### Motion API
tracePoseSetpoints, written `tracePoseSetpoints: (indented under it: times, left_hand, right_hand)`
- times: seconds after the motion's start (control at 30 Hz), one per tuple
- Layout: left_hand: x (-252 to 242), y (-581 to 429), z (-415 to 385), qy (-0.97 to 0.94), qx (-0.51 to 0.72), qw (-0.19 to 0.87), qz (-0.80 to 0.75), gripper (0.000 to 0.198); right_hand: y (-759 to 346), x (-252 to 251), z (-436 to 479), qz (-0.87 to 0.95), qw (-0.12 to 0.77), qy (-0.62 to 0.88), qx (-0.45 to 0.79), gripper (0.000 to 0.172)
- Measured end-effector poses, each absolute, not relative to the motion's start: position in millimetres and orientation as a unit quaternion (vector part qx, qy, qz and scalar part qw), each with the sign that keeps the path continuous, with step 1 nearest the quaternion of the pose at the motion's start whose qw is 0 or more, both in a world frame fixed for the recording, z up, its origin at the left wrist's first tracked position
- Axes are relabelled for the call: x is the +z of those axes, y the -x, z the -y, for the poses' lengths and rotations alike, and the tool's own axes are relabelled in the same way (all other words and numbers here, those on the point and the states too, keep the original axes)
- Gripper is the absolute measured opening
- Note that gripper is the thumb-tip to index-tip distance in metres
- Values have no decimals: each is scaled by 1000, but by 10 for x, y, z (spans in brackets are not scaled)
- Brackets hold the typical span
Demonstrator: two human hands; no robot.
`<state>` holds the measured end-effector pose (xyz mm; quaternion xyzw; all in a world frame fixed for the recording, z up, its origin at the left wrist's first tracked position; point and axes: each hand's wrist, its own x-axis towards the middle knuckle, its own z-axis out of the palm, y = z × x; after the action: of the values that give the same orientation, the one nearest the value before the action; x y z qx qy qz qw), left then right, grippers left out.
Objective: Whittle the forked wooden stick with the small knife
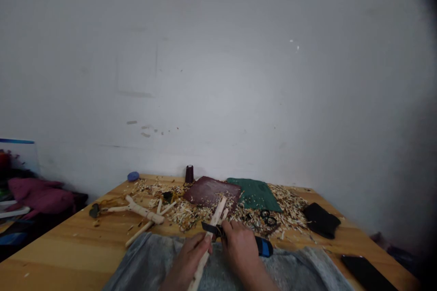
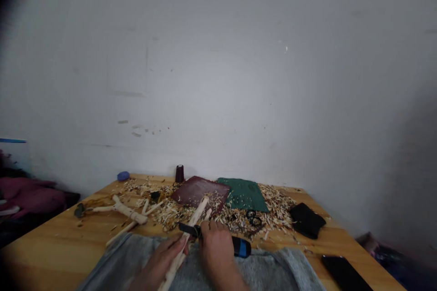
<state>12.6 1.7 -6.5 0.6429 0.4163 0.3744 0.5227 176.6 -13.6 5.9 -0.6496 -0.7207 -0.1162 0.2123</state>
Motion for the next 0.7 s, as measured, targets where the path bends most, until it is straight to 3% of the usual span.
tracePoseSetpoints:
  times: [0.33, 0.7]
  left_hand:
    - [-127, -132, -70, -697, 398, 440, -403, 44]
    - [-139, -170, -38, -650, 386, 539, -371, 46]
  right_hand:
    - [-1744, 6, 99, 719, 201, 652, -128, 16]
    - [-1816, 69, 64, 714, 180, 659, -152, 23]
